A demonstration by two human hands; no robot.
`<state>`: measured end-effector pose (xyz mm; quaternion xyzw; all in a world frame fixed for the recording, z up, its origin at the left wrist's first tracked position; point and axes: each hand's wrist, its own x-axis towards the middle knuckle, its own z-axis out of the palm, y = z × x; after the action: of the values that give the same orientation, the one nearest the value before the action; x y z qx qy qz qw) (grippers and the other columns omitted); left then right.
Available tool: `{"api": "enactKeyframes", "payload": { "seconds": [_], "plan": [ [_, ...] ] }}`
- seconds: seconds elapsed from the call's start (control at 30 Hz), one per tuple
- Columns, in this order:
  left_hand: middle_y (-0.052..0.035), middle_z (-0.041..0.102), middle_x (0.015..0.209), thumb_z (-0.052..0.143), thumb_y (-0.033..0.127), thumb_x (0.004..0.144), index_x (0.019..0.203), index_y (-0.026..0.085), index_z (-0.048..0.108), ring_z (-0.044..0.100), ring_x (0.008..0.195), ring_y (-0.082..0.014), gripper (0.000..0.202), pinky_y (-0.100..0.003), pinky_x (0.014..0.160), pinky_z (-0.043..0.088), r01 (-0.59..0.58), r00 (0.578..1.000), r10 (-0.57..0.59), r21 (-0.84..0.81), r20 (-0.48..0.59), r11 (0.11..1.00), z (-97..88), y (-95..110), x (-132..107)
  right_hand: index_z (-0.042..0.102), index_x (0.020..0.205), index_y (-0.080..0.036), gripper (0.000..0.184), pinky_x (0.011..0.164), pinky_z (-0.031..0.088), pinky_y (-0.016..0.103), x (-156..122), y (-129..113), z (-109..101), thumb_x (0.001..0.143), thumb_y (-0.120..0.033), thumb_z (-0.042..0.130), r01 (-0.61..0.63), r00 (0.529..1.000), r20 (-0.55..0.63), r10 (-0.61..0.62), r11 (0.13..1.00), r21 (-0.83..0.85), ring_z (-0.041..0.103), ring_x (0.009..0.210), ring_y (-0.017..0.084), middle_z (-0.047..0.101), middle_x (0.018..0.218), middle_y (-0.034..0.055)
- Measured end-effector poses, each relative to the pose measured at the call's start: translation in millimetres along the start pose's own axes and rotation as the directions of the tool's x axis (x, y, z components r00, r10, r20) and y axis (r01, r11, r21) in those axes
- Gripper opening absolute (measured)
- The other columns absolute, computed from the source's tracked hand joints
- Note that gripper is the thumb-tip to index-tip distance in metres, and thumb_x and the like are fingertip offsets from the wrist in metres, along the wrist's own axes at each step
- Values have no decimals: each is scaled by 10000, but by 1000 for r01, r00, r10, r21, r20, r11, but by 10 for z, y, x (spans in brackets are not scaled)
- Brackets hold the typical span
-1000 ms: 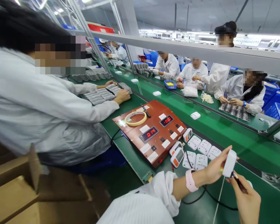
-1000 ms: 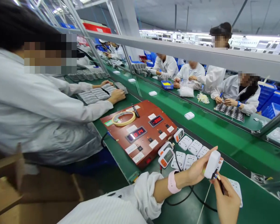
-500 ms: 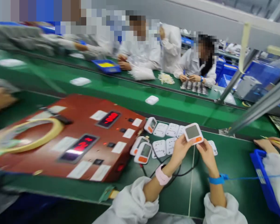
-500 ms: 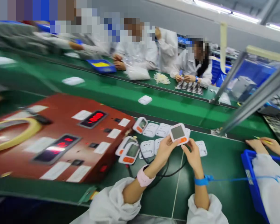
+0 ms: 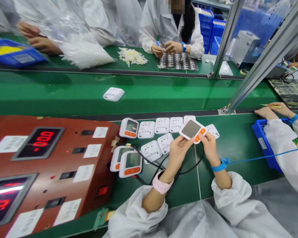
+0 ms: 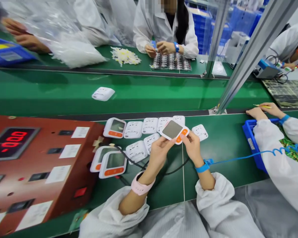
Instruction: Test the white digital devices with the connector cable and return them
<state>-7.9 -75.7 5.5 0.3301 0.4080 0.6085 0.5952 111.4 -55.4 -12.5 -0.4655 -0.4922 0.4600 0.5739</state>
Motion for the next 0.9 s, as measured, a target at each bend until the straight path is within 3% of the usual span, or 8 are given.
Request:
{"api": "enactKeyframes", "payload": {
  "seconds": [0.37,0.57,0.67,0.73,0.8,0.9],
  "plan": [
    [-104,721,952,827,349,614,964,95,704,687,870,-190,449,-306,848,566,-17,1000,16,66,10,998,-67,-95,31,741,805,-158,262,691,513,249,-3,21,22,726,-391,650,-43,999,1,43,997,71,616,733,155,689,748,14],
    [-113,711,968,823,368,620,975,89,682,679,887,-203,472,-325,865,552,-12,1000,11,66,19,998,-66,-118,25,722,819,-149,301,705,518,265,-16,66,3,780,-426,614,-15,1000,25,14,1000,24,618,746,159,692,781,29],
    [-106,692,1011,780,399,688,1056,111,641,661,938,-193,487,-296,884,524,-32,999,30,38,36,999,-86,-103,45,702,879,-148,265,746,518,277,-43,28,7,803,-391,630,134,991,-12,-136,982,-136,616,780,156,685,850,43],
    [-99,668,1075,747,457,718,1192,151,574,640,999,-195,590,-289,900,506,-21,997,23,-29,74,999,-122,-107,78,697,946,-163,232,832,511,295,-58,-1,12,775,-319,691,295,953,17,-303,909,-294,622,883,169,679,933,53],
    [-104,633,1164,730,508,716,1258,173,528,604,1090,-216,668,-308,956,476,-12,996,16,-49,88,999,-167,-133,119,693,1038,-195,265,928,490,310,-67,7,19,775,-226,694,431,902,145,-408,817,-384,611,1017,178,666,1074,61],
    [-113,596,1233,690,508,753,1171,150,571,534,1208,-236,563,-331,1075,385,-47,999,47,110,1,993,-212,-201,160,666,1159,-235,336,1011,462,323,-78,107,39,860,-132,551,513,855,319,-410,766,-389,573,1157,171,614,1246,57]
  ]
}}
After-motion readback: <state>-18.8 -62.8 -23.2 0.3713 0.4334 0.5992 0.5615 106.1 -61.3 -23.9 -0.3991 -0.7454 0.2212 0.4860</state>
